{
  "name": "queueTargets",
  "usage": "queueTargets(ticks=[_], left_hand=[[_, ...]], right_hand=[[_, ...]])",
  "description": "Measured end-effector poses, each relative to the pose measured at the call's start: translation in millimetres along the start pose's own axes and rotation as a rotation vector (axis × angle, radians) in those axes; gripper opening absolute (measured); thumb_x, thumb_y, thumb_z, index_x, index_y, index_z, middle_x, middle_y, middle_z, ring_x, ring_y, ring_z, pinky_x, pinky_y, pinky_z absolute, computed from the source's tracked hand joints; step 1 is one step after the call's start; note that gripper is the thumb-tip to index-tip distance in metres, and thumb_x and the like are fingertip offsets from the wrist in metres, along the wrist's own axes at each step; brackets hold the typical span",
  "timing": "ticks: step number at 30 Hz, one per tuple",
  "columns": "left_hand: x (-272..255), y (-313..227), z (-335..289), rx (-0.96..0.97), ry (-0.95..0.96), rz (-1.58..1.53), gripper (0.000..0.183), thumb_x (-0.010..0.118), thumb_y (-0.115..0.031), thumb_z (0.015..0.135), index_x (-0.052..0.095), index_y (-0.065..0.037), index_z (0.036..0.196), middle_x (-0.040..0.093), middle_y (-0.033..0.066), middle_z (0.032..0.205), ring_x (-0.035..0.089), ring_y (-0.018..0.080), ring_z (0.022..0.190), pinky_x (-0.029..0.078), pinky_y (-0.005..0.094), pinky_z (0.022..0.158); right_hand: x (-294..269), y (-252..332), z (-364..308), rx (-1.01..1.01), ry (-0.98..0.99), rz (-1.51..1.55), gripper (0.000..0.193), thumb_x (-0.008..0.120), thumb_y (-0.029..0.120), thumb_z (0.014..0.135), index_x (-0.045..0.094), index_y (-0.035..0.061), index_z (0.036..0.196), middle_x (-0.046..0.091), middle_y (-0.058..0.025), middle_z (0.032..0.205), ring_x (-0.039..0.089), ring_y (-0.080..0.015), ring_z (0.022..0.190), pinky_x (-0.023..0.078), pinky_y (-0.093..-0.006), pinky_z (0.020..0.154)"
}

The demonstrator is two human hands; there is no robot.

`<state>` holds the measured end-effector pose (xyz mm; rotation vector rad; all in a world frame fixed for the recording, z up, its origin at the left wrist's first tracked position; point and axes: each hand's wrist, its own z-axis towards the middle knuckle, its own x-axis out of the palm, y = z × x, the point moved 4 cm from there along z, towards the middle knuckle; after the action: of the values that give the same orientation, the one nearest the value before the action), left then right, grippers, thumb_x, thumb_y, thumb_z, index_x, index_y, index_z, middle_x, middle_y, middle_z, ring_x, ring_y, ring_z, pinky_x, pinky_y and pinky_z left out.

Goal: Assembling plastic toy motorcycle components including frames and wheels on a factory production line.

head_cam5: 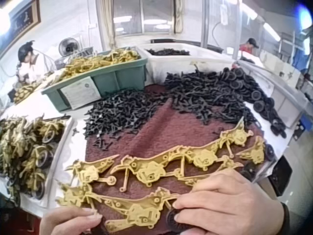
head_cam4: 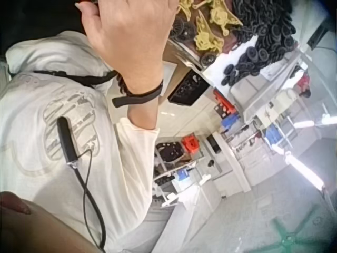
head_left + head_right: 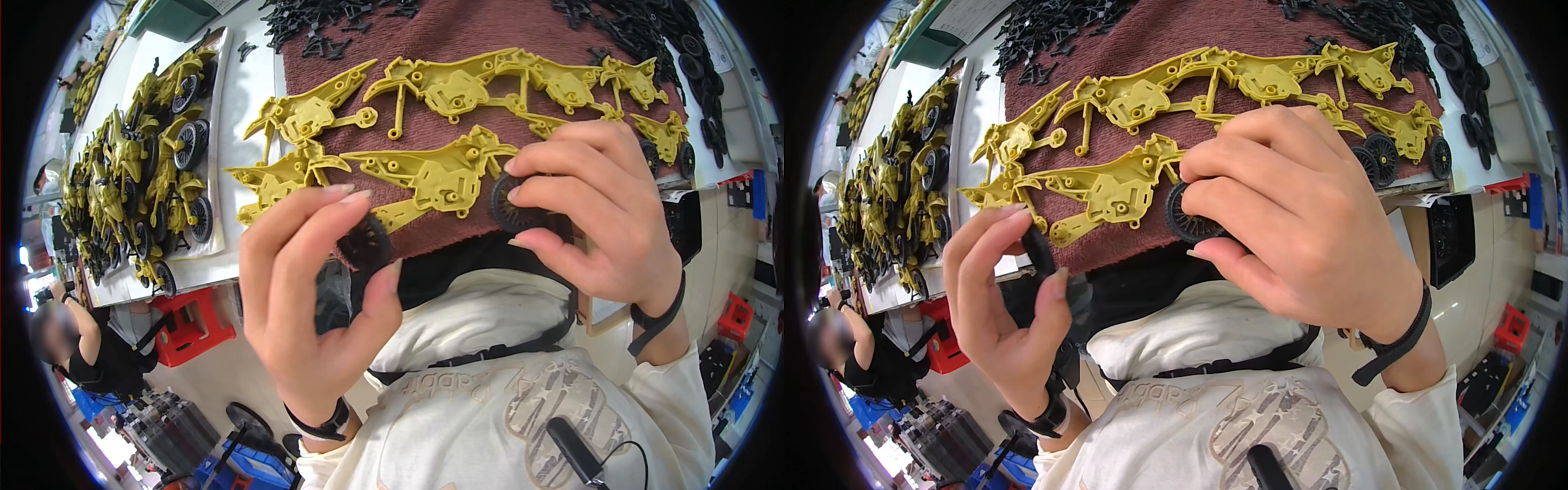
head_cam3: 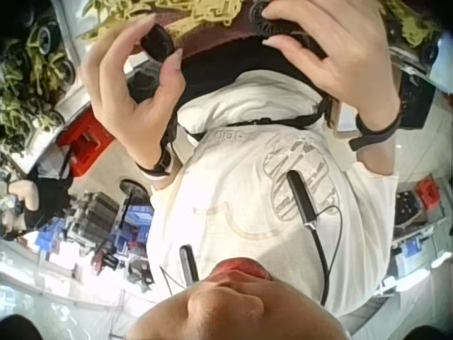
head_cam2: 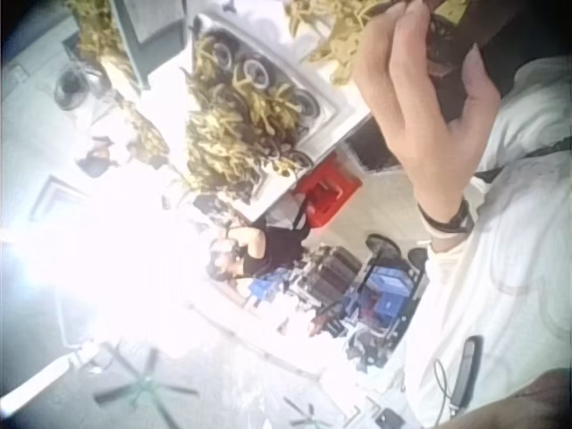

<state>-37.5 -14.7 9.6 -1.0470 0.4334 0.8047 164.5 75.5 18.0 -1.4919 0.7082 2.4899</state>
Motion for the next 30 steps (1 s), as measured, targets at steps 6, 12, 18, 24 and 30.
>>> queueTargets(ticks=[6, 12, 18, 24, 30], left_hand=[[6, 0, 7, 0.016, 0.025, 0.006, 0.042, 0.074, 0.0, 0.066, 0.066, 0.002, 0.107, 0.063, 0.0139, 0.108, 0.06, 0.0248, 0.098, 0.048, 0.0335, 0.086], [15, -3, 7, -0.111, 0.147, 0.128, 0.039, 0.076, 0.006, 0.065, 0.069, -0.002, 0.103, 0.066, 0.0096, 0.108, 0.062, 0.0248, 0.101, 0.049, 0.0341, 0.087], [14, -2, 6, -0.062, 0.127, 0.148, 0.038, 0.077, 0.001, 0.067, 0.068, -0.001, 0.104, 0.064, 0.012, 0.111, 0.061, 0.0266, 0.103, 0.048, 0.0354, 0.089], [-11, -7, -4, -0.028, -0.082, 0.02, 0.033, 0.078, 0.0, 0.065, 0.07, -0.002, 0.097, 0.065, 0.0145, 0.104, 0.064, 0.0273, 0.091, 0.052, 0.0366, 0.08], [-13, 2, -1, -0.121, -0.036, 0.029, 0.028, 0.073, 0.006, 0.068, 0.069, -0.002, 0.095, 0.066, 0.0132, 0.1, 0.064, 0.0267, 0.092, 0.051, 0.0357, 0.08]], right_hand=[[3, 0, -5, 0.032, -0.028, 0.039, 0.032, 0.079, 0.016, 0.064, 0.066, 0.0053, 0.091, 0.066, -0.0081, 0.103, 0.057, -0.0298, 0.092, 0.046, -0.0387, 0.081], [7, 0, -4, 0.041, -0.029, 0.056, 0.035, 0.08, 0.016, 0.061, 0.067, 0.0062, 0.091, 0.066, -0.0071, 0.103, 0.057, -0.0289, 0.092, 0.046, -0.0384, 0.081], [3, -1, -4, 0.029, -0.06, -0.014, 0.036, 0.082, 0.022, 0.062, 0.069, 0.0082, 0.093, 0.066, -0.007, 0.104, 0.058, -0.0273, 0.093, 0.046, -0.0379, 0.079], [-8, 15, -31, -0.183, 0.394, 1.452, 0.024, 0.069, 0.021, 0.09, 0.07, 0.0035, 0.107, 0.064, -0.0131, 0.117, 0.06, -0.0266, 0.101, 0.049, -0.0357, 0.081], [-16, 41, -40, -0.501, 0.626, 1.645, 0.018, 0.061, 0.013, 0.095, 0.07, 0.0008, 0.104, 0.066, -0.0155, 0.11, 0.06, -0.0295, 0.097, 0.047, -0.0378, 0.078]])
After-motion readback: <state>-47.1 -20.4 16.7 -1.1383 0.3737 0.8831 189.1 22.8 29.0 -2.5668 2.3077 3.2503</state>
